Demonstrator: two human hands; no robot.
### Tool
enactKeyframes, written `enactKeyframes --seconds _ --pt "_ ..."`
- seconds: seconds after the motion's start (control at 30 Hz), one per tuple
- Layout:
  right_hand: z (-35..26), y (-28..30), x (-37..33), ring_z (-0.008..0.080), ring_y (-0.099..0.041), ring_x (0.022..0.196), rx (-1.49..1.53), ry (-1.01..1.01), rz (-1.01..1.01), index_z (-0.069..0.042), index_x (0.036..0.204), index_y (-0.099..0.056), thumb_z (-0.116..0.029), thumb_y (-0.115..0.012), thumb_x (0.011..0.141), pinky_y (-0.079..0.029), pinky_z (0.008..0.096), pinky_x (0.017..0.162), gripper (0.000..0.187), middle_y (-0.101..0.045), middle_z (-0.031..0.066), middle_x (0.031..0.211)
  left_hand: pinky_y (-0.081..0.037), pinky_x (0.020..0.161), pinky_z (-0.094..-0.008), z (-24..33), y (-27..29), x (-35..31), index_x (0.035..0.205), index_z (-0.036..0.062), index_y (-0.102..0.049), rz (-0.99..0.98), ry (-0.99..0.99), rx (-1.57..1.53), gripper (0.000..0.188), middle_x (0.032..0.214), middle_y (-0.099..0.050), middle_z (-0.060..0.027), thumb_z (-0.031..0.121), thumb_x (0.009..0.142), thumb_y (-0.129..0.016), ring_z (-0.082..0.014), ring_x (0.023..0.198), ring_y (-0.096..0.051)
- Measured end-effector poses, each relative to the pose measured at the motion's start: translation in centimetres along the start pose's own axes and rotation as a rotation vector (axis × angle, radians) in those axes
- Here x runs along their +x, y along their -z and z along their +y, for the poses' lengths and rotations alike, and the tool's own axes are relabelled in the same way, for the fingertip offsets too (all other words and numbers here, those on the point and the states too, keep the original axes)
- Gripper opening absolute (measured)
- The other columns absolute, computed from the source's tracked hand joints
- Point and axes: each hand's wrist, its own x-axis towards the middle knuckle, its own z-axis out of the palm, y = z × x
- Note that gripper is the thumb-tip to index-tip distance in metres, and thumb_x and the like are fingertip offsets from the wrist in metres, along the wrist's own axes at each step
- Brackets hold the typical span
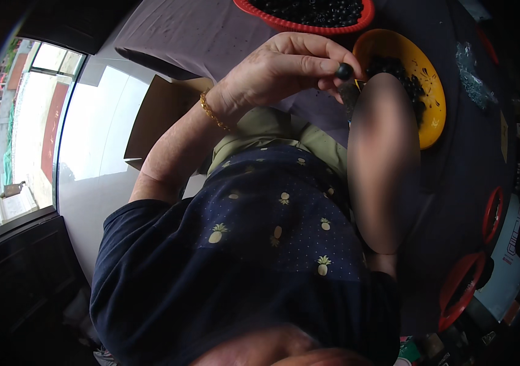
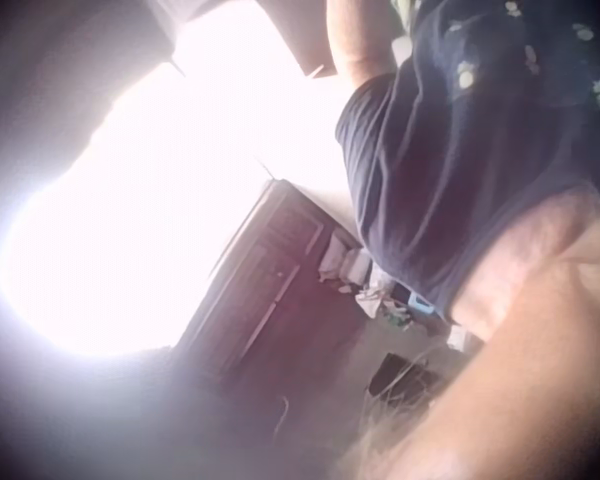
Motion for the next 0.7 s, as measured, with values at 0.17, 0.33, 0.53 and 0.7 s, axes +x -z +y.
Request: enactKeyframes --seconds 0.17,0.33,0.53,0.7 --pt "-0.45 0.33 0.08 0.0153 -0.055 0.053 -0.026 -0.081 -0.068 -0.004 0.082 -0.052 -0.027 -0.066 0.082 -0.045 0.0274 0.045 0.027 -0.050 0.0024 0.066 -0.046 0.083 -0.0242 0.01 -0.33 -0.13 0.107 -0.0016 -0.061 0.048 0.031 0.122 0.028 0.096 -0.063 -0.0049 0.018 0.088 -0.058 -0.0097 0.086 -0.059" --pt "-0.06 0.19 0.02 0.0148 -0.056 0.054 -0.038 -0.060 -0.050 -0.005 0.080 -0.051 -0.027 -0.068 0.081 -0.045 0.0276 0.046 0.028 -0.051 0.0014 0.065 -0.046 0.089 -0.0280 -0.09 -0.31 -0.19 0.108 -0.0011 -0.061 0.045 0.028 0.176 0.026 0.099 -0.064 -0.0071 0.015 0.088 -0.058 -0.0142 0.095 -0.060" --pt "0.23 -0.02 0.02 0.0163 -0.058 0.056 -0.084 -0.016 -0.029 -0.006 0.078 -0.051 -0.025 -0.068 0.080 -0.046 0.0290 0.047 0.027 -0.053 0.0012 0.065 -0.045 0.090 -0.0287 0.07 -0.65 -0.15 0.108 -0.0008 -0.061 0.036 0.002 0.180 0.025 0.101 -0.064 -0.0077 0.014 0.088 -0.059 -0.0148 0.096 -0.060" --pt "0.22 0.06 0.04 0.0174 -0.058 0.056 -0.103 0.002 -0.021 -0.006 0.077 -0.051 -0.025 -0.068 0.080 -0.047 0.0298 0.048 0.026 -0.053 0.0017 0.065 -0.045 0.090 -0.0286 0.33 -0.37 -0.14 0.107 -0.0006 -0.062 0.027 -0.012 0.297 0.023 0.102 -0.064 -0.0078 0.012 0.088 -0.058 -0.0154 0.098 -0.060"
